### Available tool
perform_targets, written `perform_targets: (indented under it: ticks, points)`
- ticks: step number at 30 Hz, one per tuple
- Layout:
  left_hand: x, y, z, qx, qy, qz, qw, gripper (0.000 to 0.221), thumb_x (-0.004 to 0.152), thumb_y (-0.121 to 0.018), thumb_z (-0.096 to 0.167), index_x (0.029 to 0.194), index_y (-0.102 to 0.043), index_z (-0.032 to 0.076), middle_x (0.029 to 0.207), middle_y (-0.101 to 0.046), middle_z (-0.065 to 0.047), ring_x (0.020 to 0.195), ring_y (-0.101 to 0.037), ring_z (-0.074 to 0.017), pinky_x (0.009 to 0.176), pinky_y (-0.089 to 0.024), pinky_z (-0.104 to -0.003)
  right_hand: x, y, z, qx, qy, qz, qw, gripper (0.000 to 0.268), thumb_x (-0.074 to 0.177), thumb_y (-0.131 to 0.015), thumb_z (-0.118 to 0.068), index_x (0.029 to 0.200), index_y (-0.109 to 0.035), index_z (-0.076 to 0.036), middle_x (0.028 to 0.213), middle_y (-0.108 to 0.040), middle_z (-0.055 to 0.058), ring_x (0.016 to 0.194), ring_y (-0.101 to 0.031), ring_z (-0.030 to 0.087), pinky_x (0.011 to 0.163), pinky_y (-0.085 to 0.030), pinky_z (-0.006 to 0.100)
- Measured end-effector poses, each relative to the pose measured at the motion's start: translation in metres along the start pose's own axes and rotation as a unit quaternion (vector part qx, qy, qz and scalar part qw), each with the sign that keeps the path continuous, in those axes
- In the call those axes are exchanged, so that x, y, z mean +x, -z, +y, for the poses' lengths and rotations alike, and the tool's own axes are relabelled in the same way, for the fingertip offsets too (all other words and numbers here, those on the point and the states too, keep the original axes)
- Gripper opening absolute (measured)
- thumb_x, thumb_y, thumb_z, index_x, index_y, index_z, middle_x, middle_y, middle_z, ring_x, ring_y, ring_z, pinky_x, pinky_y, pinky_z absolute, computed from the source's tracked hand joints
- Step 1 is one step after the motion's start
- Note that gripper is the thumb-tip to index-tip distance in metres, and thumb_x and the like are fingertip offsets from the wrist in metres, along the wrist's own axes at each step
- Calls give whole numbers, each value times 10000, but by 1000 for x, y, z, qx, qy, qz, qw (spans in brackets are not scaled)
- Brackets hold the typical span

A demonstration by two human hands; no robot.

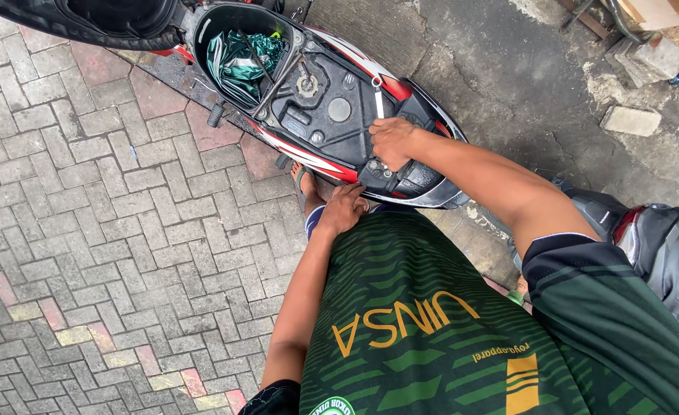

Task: A person uses a wrench to work on the internal bolts and components of a motorcycle under the seat area.

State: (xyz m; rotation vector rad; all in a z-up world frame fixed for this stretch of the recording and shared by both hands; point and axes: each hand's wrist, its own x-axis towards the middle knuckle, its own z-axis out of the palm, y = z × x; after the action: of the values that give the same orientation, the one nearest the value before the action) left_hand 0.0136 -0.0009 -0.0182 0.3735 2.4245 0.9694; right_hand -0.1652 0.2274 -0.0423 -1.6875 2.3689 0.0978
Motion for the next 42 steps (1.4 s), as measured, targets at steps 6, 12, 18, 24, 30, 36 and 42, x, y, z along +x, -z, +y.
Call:
perform_targets:
  ticks: [6,12,18,24,30,36,42]
  points:
    - [2,1,-1,5,-7,1,1000,543,868,-733,297,1381,-646,146,1398,-628,-127,1330,-547,-343,1147,-424,-433,0,-36,4,41,24,24,999,314,831,-642,-553,697,-639,-270,823,-615,-57,953,-540,156,1116,-298,334]
    - [3,8,6,12,-3,-5,1000,535,876,-733,316,1379,-649,154,1384,-636,-120,1322,-555,-341,1139,-434,-434,0,4,2,44,20,40,998,314,776,-661,-583,677,-644,-285,786,-577,-80,950,-518,131,1116,-304,338]
    - [2,7,5,14,2,-7,1000,534,875,-734,304,1382,-648,159,1391,-631,-120,1334,-546,-344,1153,-420,-430,0,14,6,67,11,-2,998,353,770,-648,-582,684,-681,-241,753,-619,-43,923,-556,177,1071,-363,372]
    - [3,11,8,10,-3,-16,1000,527,883,-730,307,1379,-646,149,1395,-628,-126,1339,-545,-347,1154,-416,-426,-9,-12,7,84,-44,-10,995,404,790,-622,-652,743,-683,-256,823,-636,-35,984,-559,173,1111,-337,380]
    - [7,9,3,16,-5,-16,1000,514,883,-728,322,1368,-657,167,1387,-634,-118,1332,-546,-335,1158,-401,-401,-26,-8,-3,132,-150,-147,969,396,940,-556,-563,965,-786,-242,933,-749,35,1024,-637,279,1225,-248,532]
    - [9,11,3,28,-19,-17,999,485,882,-721,312,1337,-674,151,1348,-660,-125,1313,-572,-313,1155,-387,-381,-47,54,-36,241,-226,-238,913,420,1008,-445,-471,1156,-766,-245,1051,-785,82,1002,-710,341,1090,-434,583]
    - [15,11,-1,22,-3,-28,999,483,894,-709,334,1343,-677,159,1327,-672,-136,1294,-578,-328,1128,-415,-381,-50,49,-62,230,-239,-149,932,394,938,-435,-310,1105,-714,-88,955,-777,160,907,-749,379,852,-533,530]
